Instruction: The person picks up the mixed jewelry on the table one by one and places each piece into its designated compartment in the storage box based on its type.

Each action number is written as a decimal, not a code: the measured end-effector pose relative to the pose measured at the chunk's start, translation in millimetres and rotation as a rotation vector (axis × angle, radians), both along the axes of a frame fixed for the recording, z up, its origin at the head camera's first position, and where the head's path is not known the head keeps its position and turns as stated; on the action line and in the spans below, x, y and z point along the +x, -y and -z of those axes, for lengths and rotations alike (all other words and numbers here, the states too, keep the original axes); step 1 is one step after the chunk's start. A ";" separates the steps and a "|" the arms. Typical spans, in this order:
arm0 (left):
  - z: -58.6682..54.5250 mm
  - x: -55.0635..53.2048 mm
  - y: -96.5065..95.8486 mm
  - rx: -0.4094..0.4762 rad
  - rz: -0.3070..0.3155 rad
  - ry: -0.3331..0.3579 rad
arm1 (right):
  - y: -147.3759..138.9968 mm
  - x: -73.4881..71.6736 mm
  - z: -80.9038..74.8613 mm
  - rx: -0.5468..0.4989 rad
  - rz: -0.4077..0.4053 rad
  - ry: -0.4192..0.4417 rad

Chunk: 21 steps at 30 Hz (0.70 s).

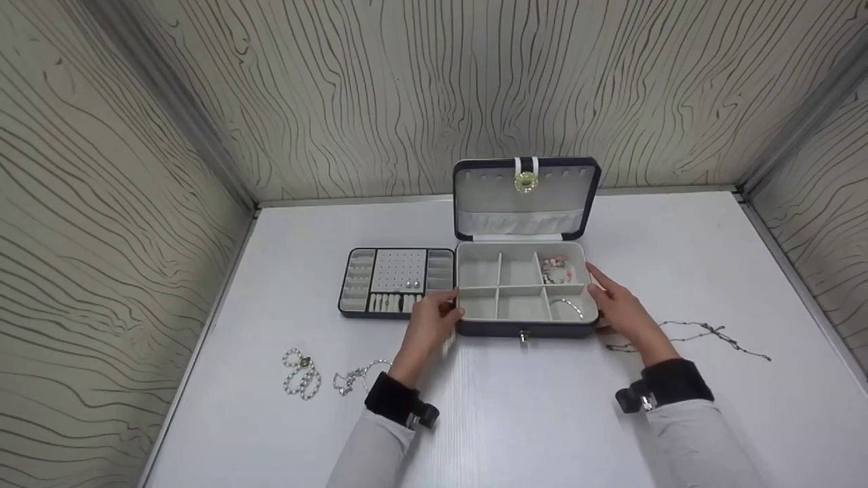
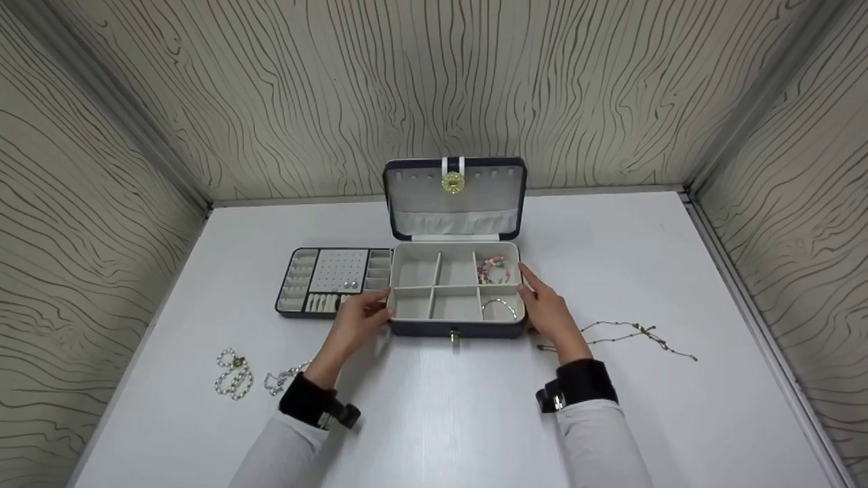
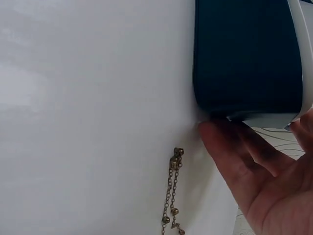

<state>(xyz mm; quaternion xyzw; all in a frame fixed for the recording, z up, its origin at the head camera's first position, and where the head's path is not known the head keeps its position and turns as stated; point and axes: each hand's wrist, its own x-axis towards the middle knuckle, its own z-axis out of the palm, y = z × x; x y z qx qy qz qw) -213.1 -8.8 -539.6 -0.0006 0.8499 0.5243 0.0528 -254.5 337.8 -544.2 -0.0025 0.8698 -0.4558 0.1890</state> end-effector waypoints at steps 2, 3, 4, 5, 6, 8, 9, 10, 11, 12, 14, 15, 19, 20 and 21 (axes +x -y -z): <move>0.6 0.1 0.4 -0.012 0.011 -0.004 | -1.3 0.1 0.8 -0.038 0.000 0.023; 0.9 0.0 0.9 -0.017 0.021 -0.010 | -1.9 0.2 1.2 -0.046 -0.002 0.028; 1.0 -0.1 1.5 -0.019 0.034 -0.011 | -2.2 0.6 1.5 -0.051 -0.006 0.028; 1.5 -0.3 2.6 -0.023 0.048 -0.016 | -2.4 1.0 1.6 -0.052 -0.009 0.028; 1.6 -0.1 4.1 -0.021 0.063 -0.020 | -2.3 1.3 1.7 -0.054 -0.014 0.026; 2.2 1.6 8.3 -0.020 0.091 -0.030 | -1.5 2.3 2.6 -0.054 -0.021 0.020; 2.4 2.7 10.3 -0.017 0.103 -0.034 | -1.2 2.6 2.8 -0.050 -0.023 0.017; 2.0 4.3 12.3 -0.015 0.111 -0.036 | -0.9 2.6 2.9 -0.048 -0.025 0.012; 1.5 6.3 14.4 -0.014 0.118 -0.041 | -0.9 2.2 3.2 -0.044 -0.024 0.011; 0.6 8.6 16.4 -0.014 0.123 -0.043 | -1.1 1.6 3.5 -0.040 -0.025 0.008; -1.9 14.3 20.3 -0.031 0.127 -0.049 | -1.1 0.9 3.6 -0.028 -0.027 0.006; -3.4 17.6 22.3 -0.041 0.127 -0.051 | -1.2 0.5 3.6 -0.024 -0.026 0.003; -8.3 31.5 34.8 -0.092 0.125 -0.063 | -0.6 0.3 3.4 -0.032 -0.026 -0.002; -9.7 34.5 39.4 -0.106 0.119 -0.062 | -0.3 0.3 3.3 -0.035 -0.025 -0.004; -11.1 37.4 45.1 -0.121 0.111 -0.059 | 0.0 0.3 3.1 -0.039 -0.025 -0.005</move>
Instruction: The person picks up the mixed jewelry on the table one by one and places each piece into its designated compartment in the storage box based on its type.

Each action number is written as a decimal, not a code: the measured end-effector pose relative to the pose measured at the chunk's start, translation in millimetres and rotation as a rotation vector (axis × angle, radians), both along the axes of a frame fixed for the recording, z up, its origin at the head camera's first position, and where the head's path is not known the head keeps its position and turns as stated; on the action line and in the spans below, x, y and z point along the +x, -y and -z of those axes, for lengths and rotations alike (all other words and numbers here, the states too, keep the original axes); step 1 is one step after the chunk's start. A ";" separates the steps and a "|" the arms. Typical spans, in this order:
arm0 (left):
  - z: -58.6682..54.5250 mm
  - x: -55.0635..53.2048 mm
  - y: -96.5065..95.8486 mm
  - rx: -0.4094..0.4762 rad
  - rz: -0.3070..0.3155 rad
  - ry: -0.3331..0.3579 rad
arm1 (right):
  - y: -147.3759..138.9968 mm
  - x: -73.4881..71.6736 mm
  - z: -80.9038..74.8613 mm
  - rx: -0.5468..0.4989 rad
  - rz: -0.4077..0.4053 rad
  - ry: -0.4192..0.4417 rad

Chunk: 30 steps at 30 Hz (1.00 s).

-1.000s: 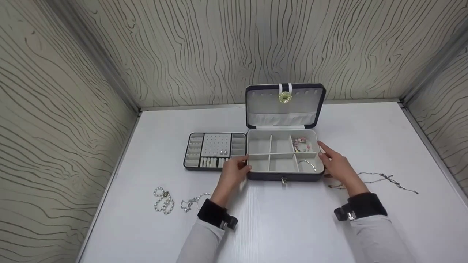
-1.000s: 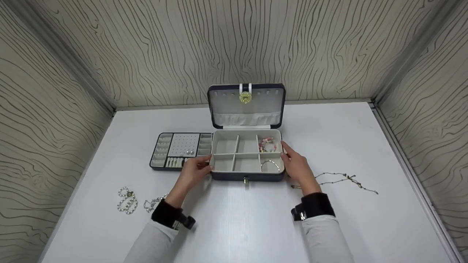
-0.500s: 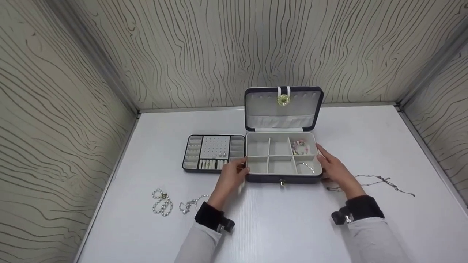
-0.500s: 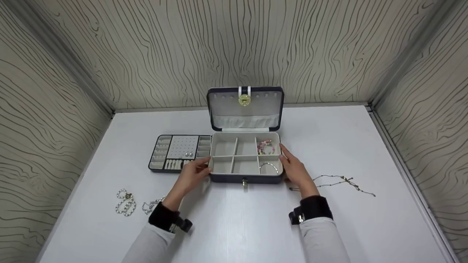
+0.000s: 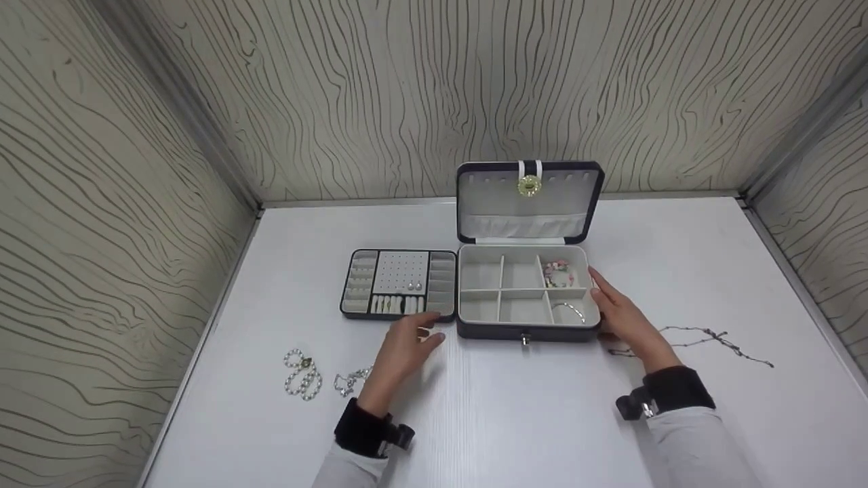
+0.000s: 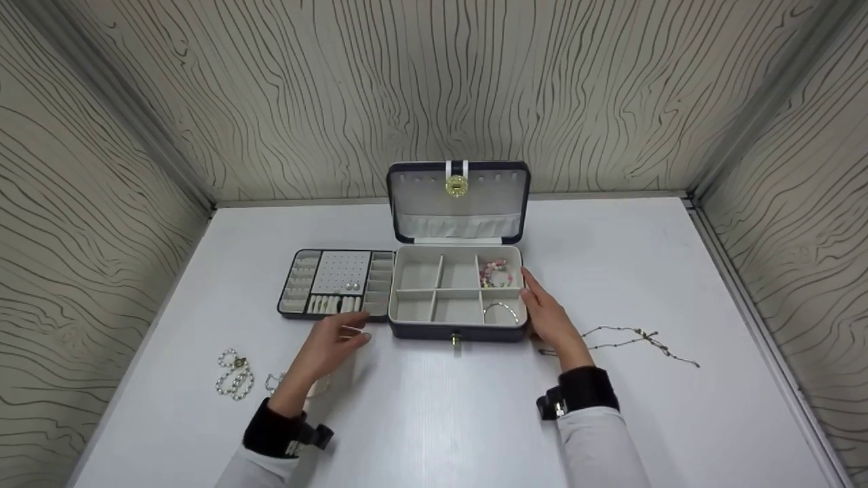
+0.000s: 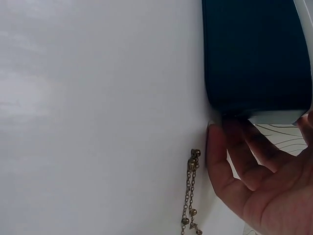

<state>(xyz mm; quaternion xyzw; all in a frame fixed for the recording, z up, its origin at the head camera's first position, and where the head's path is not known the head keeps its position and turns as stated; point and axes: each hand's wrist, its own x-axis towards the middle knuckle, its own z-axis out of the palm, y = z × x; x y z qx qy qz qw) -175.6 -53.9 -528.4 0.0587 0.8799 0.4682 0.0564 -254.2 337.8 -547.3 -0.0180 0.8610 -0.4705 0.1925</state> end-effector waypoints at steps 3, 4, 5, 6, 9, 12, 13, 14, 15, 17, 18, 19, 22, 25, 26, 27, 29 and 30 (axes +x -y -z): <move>-5.0 6.7 23.0 -0.068 -0.040 0.005 | 0.7 0.5 -0.2 -0.013 0.003 0.004; -7.2 8.5 32.4 -0.092 -0.067 0.016 | 0.8 0.3 -0.3 -0.013 0.004 0.004; -9.1 10.3 42.2 -0.116 -0.100 0.027 | 0.7 0.1 -0.2 -0.012 0.005 0.003; -10.8 12.0 52.4 -0.143 -0.135 0.038 | 0.6 -0.2 -0.3 -0.014 0.005 0.004; -14.0 18.1 82.8 -0.213 -0.253 0.092 | -0.2 -0.5 -0.7 -0.018 0.005 0.005; -13.1 26.0 110.8 -0.273 -0.352 0.153 | -1.3 0.0 -0.7 -0.028 0.007 0.009; -12.0 28.9 118.8 -0.289 -0.376 0.171 | -1.5 0.3 -0.5 -0.031 0.007 0.009; -10.2 31.7 126.0 -0.310 -0.396 0.182 | -1.7 0.6 -0.3 -0.036 0.008 0.012; -8.4 34.6 132.2 -0.327 -0.417 0.195 | -1.8 0.8 -0.1 -0.041 0.008 0.016; -3.4 39.9 141.4 -0.349 -0.446 0.210 | -2.3 1.1 0.2 -0.048 0.008 0.018; -0.6 42.0 144.7 -0.361 -0.455 0.215 | -2.5 1.1 0.3 -0.052 0.006 0.019; 2.0 43.8 147.0 -0.372 -0.461 0.217 | -2.8 1.1 0.5 -0.055 0.005 0.019; 9.1 47.2 150.7 -0.395 -0.473 0.233 | -3.5 0.8 0.8 -0.066 0.004 0.020; 12.8 47.6 150.9 -0.404 -0.486 0.241 | -3.7 0.7 1.0 -0.069 0.005 0.020; 13.6 47.3 150.6 -0.407 -0.489 0.239 | -3.7 0.9 1.0 -0.071 0.006 0.020; 14.4 46.8 150.4 -0.406 -0.495 0.232 | -3.4 1.1 0.9 -0.074 0.007 0.020; 16.0 46.1 149.7 -0.400 -0.512 0.220 | -2.8 1.8 0.7 -0.082 0.008 0.024; 16.6 45.9 149.4 -0.397 -0.522 0.215 | -2.6 2.1 0.6 -0.086 0.008 0.027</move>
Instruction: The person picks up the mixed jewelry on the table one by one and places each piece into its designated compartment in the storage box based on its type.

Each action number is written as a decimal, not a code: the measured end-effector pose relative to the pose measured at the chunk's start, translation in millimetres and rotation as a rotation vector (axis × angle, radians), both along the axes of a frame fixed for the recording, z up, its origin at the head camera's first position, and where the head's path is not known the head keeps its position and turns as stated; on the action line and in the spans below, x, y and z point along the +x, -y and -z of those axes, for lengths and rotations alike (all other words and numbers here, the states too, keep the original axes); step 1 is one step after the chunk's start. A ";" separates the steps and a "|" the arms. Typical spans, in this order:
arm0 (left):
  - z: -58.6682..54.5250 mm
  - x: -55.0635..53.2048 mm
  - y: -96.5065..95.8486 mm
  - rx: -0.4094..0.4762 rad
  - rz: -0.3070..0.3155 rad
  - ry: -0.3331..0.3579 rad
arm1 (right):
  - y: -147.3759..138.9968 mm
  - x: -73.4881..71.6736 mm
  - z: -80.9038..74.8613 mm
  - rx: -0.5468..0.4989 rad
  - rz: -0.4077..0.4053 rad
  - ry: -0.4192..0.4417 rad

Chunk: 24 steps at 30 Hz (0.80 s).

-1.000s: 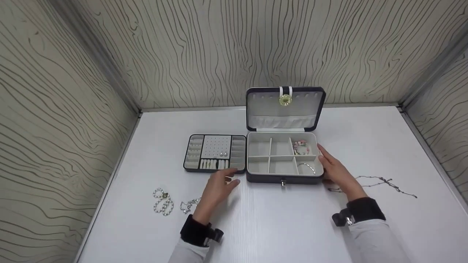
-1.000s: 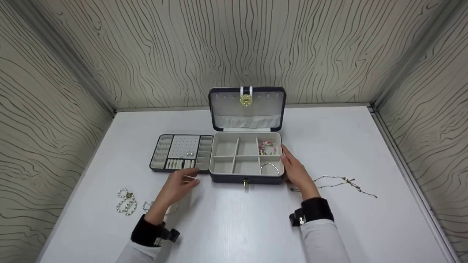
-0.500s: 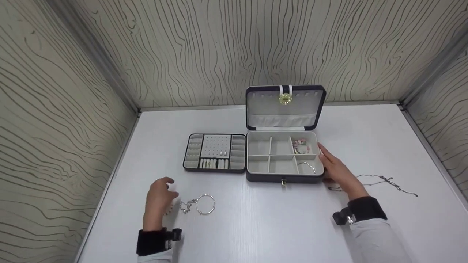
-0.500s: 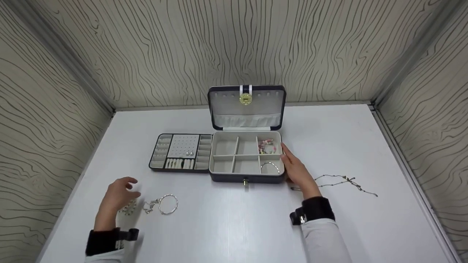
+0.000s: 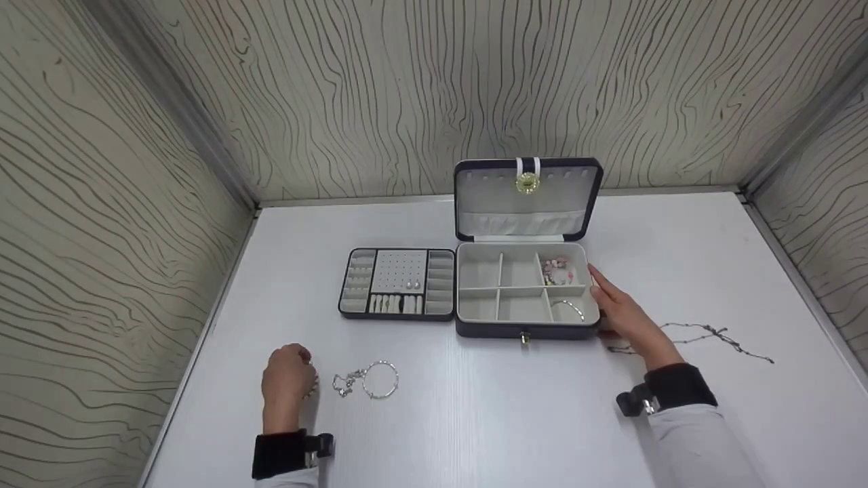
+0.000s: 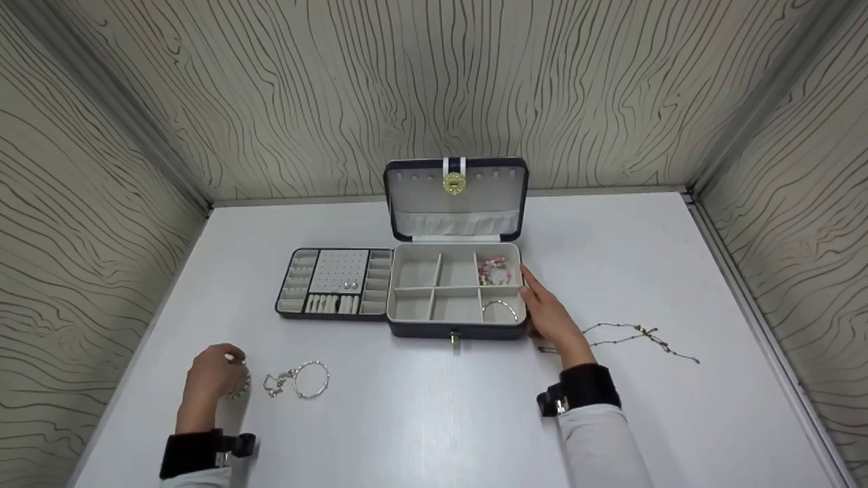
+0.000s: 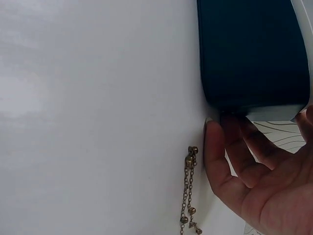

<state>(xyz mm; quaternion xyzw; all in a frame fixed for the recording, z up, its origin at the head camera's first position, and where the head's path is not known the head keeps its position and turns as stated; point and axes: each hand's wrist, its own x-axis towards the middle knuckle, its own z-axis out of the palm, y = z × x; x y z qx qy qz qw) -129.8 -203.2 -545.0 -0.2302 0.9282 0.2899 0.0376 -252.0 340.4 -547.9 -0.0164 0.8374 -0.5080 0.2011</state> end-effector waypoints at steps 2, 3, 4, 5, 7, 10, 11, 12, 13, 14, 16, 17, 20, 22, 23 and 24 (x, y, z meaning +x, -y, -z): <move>1.5 0.0 -0.4 -0.001 -0.014 -0.015 | 0.5 0.7 -0.1 -0.008 0.002 0.009; 2.3 0.2 -0.3 -0.002 -0.023 -0.023 | 0.6 1.0 -0.1 -0.014 0.003 0.014; 2.9 0.5 -0.3 -0.003 -0.032 -0.026 | 0.6 1.1 -0.1 -0.015 0.005 0.021; 3.5 0.8 0.0 -0.006 -0.039 -0.030 | 0.5 1.1 0.1 -0.015 0.008 0.023; 4.0 1.3 0.6 -0.013 -0.047 -0.029 | 0.2 0.7 0.3 -0.014 0.013 0.027; 3.7 2.0 1.7 -0.027 -0.062 -0.016 | 0.3 0.1 0.5 -0.004 0.013 0.028; 3.5 2.3 2.0 -0.028 -0.068 -0.012 | 0.5 -0.2 0.4 0.001 0.012 0.028; 2.8 2.5 2.2 -0.033 -0.073 -0.012 | 0.8 -0.4 0.2 0.003 0.012 0.033; 2.7 2.8 2.4 -0.040 -0.079 -0.014 | 1.1 -0.6 0.0 0.008 0.011 0.034; 2.3 3.0 2.5 -0.048 -0.088 -0.026 | 1.3 -0.6 -0.2 0.009 0.009 0.038; 1.4 3.0 2.9 -0.067 -0.109 -0.067 | 1.6 -0.4 -0.5 0.009 0.006 0.038; 0.7 2.3 2.7 -0.079 -0.121 -0.099 | 1.4 -0.2 -0.6 0.009 0.005 0.035; -4.3 -0.6 1.8 -0.114 -0.154 -0.213 | 0.5 -0.4 -0.6 0.008 0.000 0.028; -9.4 -3.3 0.6 -0.124 -0.171 -0.290 | 0.2 -0.4 -0.2 0.001 0.000 0.026; -12.4 -4.5 -0.4 -0.124 -0.175 -0.320 | 0.2 -0.5 0.2 -0.001 0.001 0.029; -15.5 -5.4 -1.5 -0.123 -0.174 -0.347 | 0.2 -0.7 0.5 0.001 0.001 0.031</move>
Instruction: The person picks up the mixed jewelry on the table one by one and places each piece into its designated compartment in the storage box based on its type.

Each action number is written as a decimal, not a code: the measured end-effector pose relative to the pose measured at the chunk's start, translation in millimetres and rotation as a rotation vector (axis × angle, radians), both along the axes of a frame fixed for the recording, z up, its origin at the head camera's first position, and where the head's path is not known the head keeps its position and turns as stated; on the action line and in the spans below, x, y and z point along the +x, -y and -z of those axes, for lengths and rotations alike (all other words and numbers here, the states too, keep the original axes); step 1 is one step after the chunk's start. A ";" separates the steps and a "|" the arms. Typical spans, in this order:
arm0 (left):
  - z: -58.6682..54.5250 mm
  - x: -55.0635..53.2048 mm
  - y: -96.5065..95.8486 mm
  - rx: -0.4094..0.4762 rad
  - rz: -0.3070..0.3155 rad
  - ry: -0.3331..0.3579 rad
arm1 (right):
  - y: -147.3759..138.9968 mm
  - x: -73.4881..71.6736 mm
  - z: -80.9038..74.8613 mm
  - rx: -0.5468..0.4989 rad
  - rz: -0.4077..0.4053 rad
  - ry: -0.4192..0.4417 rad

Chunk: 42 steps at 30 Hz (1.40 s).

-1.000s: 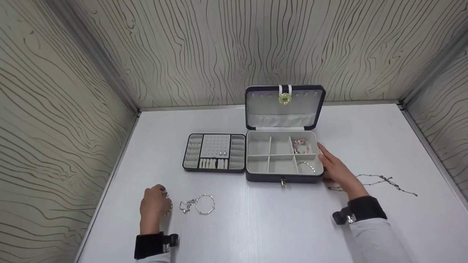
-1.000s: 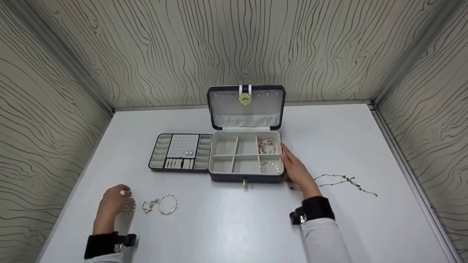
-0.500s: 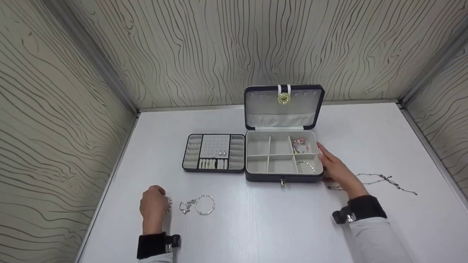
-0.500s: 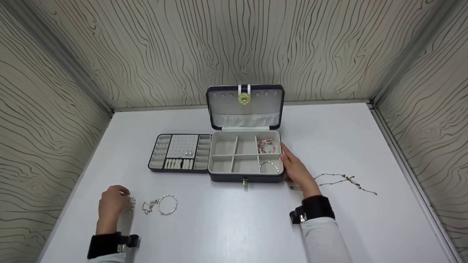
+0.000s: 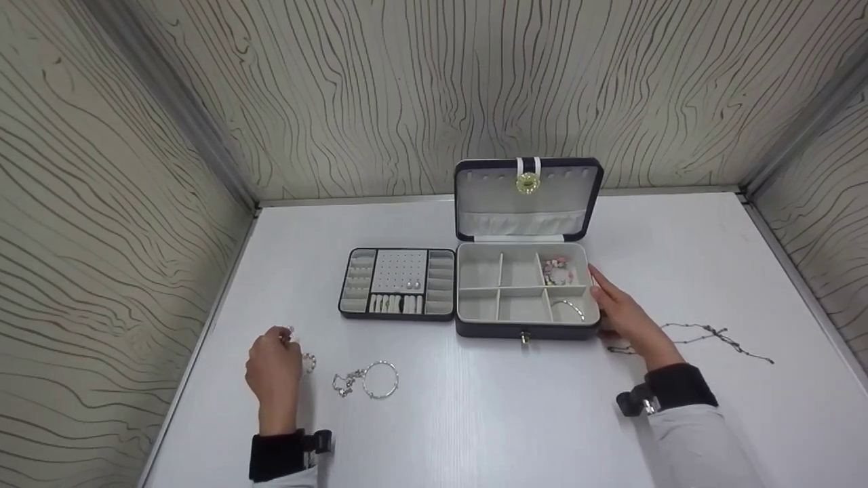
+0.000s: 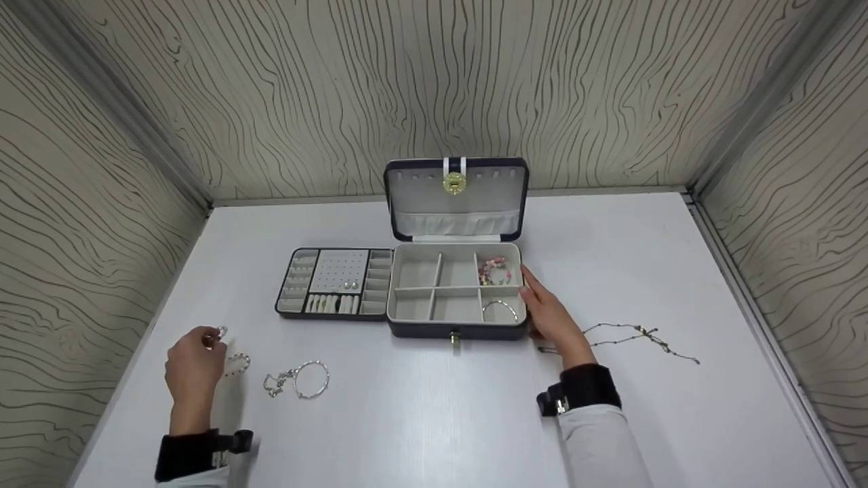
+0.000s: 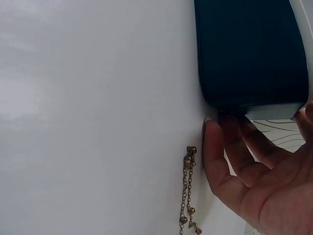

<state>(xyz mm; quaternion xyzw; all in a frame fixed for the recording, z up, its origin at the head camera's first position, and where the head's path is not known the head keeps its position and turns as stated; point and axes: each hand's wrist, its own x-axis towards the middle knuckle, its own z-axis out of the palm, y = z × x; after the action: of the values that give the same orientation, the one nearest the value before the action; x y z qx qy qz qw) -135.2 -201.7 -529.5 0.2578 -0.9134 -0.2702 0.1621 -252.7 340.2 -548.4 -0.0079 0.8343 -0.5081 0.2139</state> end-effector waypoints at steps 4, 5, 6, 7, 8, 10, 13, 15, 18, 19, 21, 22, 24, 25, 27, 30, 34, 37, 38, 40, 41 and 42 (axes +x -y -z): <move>-13.6 -4.9 -7.3 0.046 0.024 -0.077 | 0.2 0.5 1.0 0.000 0.004 -0.005; -17.3 -6.3 -9.5 0.068 0.030 -0.092 | 0.1 0.4 0.8 0.003 0.005 -0.008; -21.0 -7.9 -11.7 0.092 0.035 -0.107 | 0.0 0.2 0.7 0.005 0.006 -0.010; -24.8 -9.5 -14.0 0.121 0.042 -0.120 | 0.1 0.2 0.4 0.006 0.007 -0.013; -28.7 -11.2 -16.2 0.149 0.049 -0.133 | 0.0 0.0 0.2 0.008 0.008 -0.014; -36.2 -15.2 -21.0 0.194 0.069 -0.156 | 0.1 -0.1 -0.3 0.008 0.010 -0.014; -47.3 -21.3 -31.1 0.233 0.125 -0.192 | -0.2 0.0 -0.1 0.003 0.012 -0.010; -54.4 -25.9 -40.2 0.243 0.173 -0.215 | -0.4 0.3 0.0 -0.001 0.012 -0.008; -62.2 -33.3 -56.1 0.253 0.259 -0.251 | -0.7 0.9 0.3 -0.006 0.011 -0.006; -64.1 -35.8 -61.9 0.260 0.289 -0.260 | -0.7 1.1 0.3 -0.005 0.010 -0.007; -66.7 -40.8 -73.3 0.277 0.353 -0.283 | -0.8 1.3 0.6 -0.004 0.008 -0.009; -67.6 -43.0 -79.1 0.288 0.385 -0.291 | -0.8 1.3 0.7 -0.002 0.005 -0.013; -69.4 -47.3 -91.3 0.307 0.450 -0.309 | -0.7 1.4 0.4 0.002 0.003 -0.023; -70.1 -49.5 -97.5 0.312 0.484 -0.318 | -0.8 1.3 0.5 0.001 0.003 -0.027; -70.8 -53.7 -110.3 0.316 0.550 -0.331 | -1.1 1.1 0.7 0.002 0.006 -0.032; -71.3 -60.0 -129.8 0.313 0.650 -0.343 | -1.2 0.4 0.4 0.000 0.007 -0.029; -70.7 -66.0 -154.7 0.309 0.752 -0.334 | -1.1 -0.9 1.1 0.014 0.007 -0.023; -69.4 -69.5 -170.5 0.295 0.800 -0.318 | -0.6 -1.9 1.8 0.037 0.008 -0.029; -68.9 -70.6 -175.0 0.287 0.815 -0.312 | -0.4 -2.1 1.9 0.044 0.007 -0.029; -67.9 -72.6 -182.8 0.277 0.843 -0.301 | -0.3 -2.6 2.4 0.050 0.007 -0.038; -67.4 -73.7 -186.2 0.272 0.855 -0.300 | -0.1 -2.5 2.3 0.051 0.006 -0.040; -66.9 -74.8 -189.2 0.265 0.867 -0.302 | 0.0 -2.4 2.1 0.050 0.005 -0.045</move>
<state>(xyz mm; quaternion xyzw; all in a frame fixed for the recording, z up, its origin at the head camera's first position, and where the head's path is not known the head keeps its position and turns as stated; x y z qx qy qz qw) -210.0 -12.5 -462.7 -0.1707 -0.8606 -0.4616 0.1310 -255.1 340.1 -550.5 -0.0117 0.8514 -0.4873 0.1940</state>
